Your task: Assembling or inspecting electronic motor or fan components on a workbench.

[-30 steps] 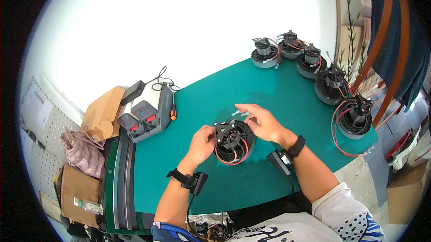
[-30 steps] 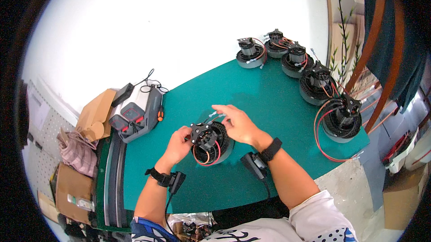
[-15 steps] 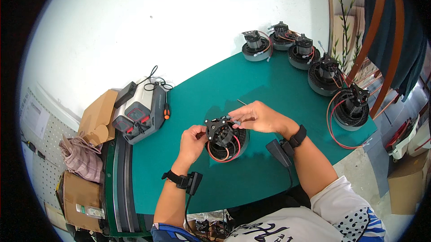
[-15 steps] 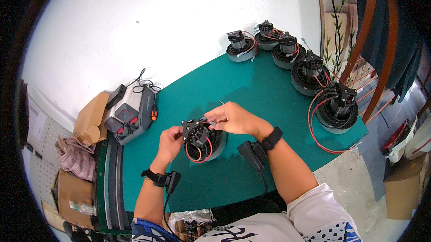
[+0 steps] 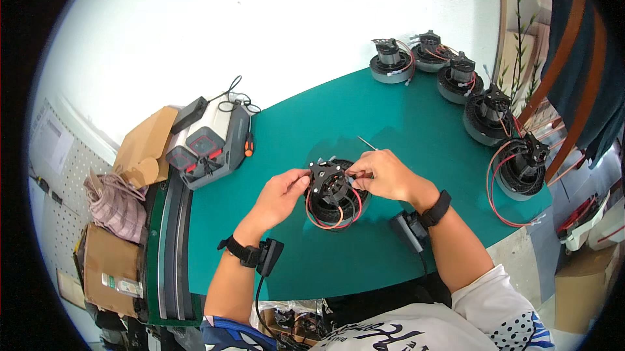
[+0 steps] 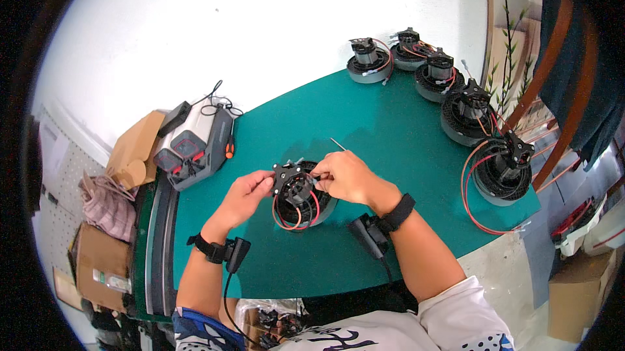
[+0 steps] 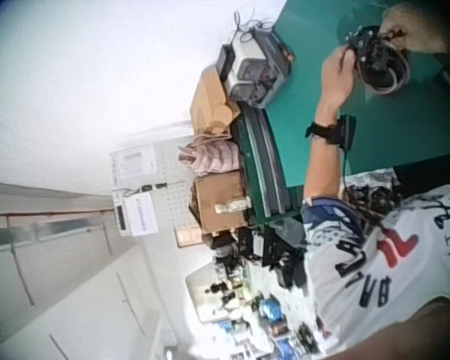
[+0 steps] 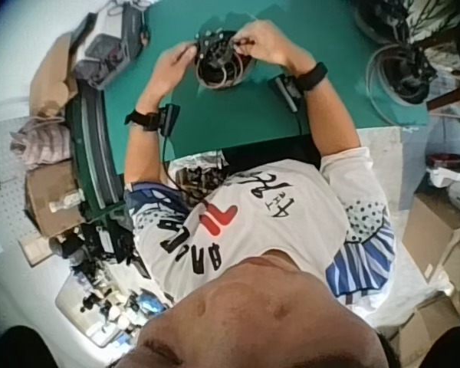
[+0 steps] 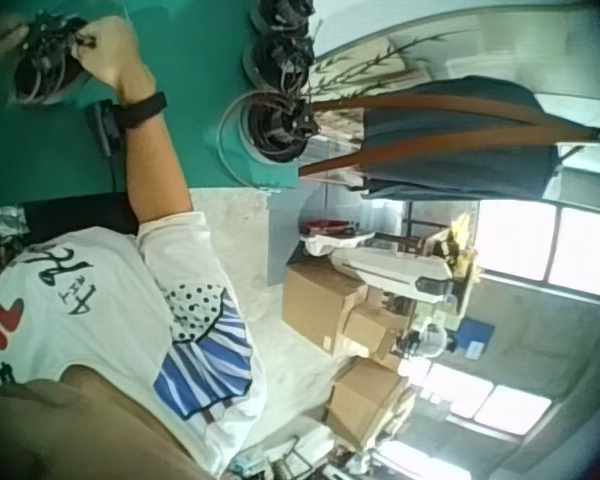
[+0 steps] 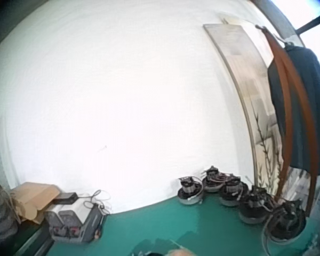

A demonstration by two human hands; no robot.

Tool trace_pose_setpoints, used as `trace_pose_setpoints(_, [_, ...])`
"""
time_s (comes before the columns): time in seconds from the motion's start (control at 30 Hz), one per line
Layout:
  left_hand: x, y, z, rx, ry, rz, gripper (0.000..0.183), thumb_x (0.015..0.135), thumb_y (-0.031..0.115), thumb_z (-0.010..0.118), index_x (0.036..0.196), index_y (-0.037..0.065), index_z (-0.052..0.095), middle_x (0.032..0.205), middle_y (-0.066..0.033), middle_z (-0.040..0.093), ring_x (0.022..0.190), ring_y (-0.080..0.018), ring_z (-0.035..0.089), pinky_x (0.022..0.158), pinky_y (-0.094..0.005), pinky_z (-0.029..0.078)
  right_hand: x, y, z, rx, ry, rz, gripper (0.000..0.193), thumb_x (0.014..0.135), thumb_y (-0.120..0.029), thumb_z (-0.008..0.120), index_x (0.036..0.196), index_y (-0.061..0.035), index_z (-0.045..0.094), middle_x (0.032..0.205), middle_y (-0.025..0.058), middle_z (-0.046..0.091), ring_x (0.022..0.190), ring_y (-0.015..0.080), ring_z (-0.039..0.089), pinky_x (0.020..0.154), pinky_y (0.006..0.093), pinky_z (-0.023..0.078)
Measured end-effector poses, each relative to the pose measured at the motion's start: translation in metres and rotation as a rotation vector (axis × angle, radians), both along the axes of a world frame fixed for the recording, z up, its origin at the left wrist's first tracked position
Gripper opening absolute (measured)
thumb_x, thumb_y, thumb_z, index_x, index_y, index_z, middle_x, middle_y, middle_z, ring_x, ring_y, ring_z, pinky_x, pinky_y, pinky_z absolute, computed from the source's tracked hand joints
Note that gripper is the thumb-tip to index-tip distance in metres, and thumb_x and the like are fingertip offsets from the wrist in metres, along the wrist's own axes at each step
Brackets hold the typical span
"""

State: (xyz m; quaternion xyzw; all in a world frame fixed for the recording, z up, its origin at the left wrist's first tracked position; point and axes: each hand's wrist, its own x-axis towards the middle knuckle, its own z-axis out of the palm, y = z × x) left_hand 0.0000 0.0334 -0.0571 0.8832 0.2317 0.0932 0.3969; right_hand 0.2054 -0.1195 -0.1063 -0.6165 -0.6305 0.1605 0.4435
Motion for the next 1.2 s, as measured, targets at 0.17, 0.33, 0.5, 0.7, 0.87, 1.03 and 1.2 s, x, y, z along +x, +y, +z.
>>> trace_pose_setpoints(0.17, [0.008,-0.005,0.000,-0.176,-0.035,-0.014,0.052,0.095,0.042,0.052,0.120,-0.004,0.055,0.108,-0.0167,0.063,0.099,-0.0228,0.061,0.087,-0.0335,0.047,-0.003,0.000,0.002,0.029,-0.029,0.013,0.020,0.073,-0.012,0.069,0.093,-0.0083,0.072,0.078,0.0147,0.062,0.074,0.0329,0.060,0.066,0.0425,0.048])
trace_pose_setpoints(0.33, [0.018,-0.023,0.013,0.119,-0.011,-0.071,0.085,0.082,0.054,0.065,0.136,-0.006,0.037,0.123,-0.0235,0.054,0.112,-0.0303,0.056,0.095,-0.0375,0.044,-0.006,-0.006,0.002,0.196,-0.348,-0.168,0.020,0.073,-0.014,0.067,0.092,-0.0097,0.073,0.081,0.0148,0.063,0.080,0.0322,0.060,0.072,0.0426,0.049])
trace_pose_setpoints(0.5, [0.036,-0.021,0.028,0.343,0.284,-0.228,0.113,0.060,0.063,0.078,0.138,-0.006,0.033,0.123,-0.0260,0.053,0.115,-0.0358,0.054,0.096,-0.0383,0.044,0.004,0.003,-0.002,0.212,-0.254,0.039,0.020,0.074,-0.008,0.068,0.092,-0.0043,0.071,0.081,0.0160,0.065,0.078,0.0315,0.061,0.071,0.0378,0.049])
trace_pose_setpoints(0.7, [0.036,-0.001,0.034,0.139,0.265,-0.508,0.091,0.055,0.025,0.090,0.127,-0.002,0.041,0.112,-0.0149,0.061,0.104,-0.0250,0.059,0.091,-0.0335,0.047,0.003,0.005,-0.006,0.072,-0.080,-0.008,0.011,0.081,-0.008,0.069,0.089,-0.0008,0.071,0.077,0.0112,0.064,0.071,0.0197,0.059,0.063,0.0302,0.046])
trace_pose_setpoints(0.87, [0.046,-0.018,0.022,0.584,0.321,-0.283,0.076,0.060,0.040,0.084,0.115,0.002,0.047,0.106,-0.0209,0.060,0.100,-0.0360,0.059,0.085,-0.0418,0.049,0.001,0.004,-0.007,0.097,-0.084,-0.037,0.012,0.080,-0.007,0.070,0.090,-0.0010,0.071,0.080,0.0106,0.065,0.073,0.0189,0.060,0.065,0.0299,0.047])
trace_pose_setpoints(1.03, [0.042,-0.013,0.025,0.399,0.282,-0.257,0.068,0.064,0.044,0.080,0.113,0.006,0.050,0.101,-0.0187,0.059,0.097,-0.0366,0.058,0.083,-0.0429,0.048,-0.003,0.002,-0.004,0.112,-0.100,-0.077,0.016,0.079,-0.006,0.071,0.094,-0.0019,0.071,0.084,0.0108,0.066,0.073,0.0212,0.062,0.066,0.0314,0.049])
trace_pose_setpoints(1.2, [0.038,-0.006,0.023,0.305,0.243,-0.190,0.065,0.062,0.037,0.081,0.111,0.005,0.053,0.102,-0.0157,0.063,0.096,-0.0314,0.062,0.082,-0.0385,0.049,-0.003,0.004,-0.003,0.033,0.083,-0.077,0.018,0.081,-0.004,0.069,0.100,-0.0034,0.070,0.088,0.0105,0.064,0.078,0.0171,0.059,0.071,0.0294,0.048])
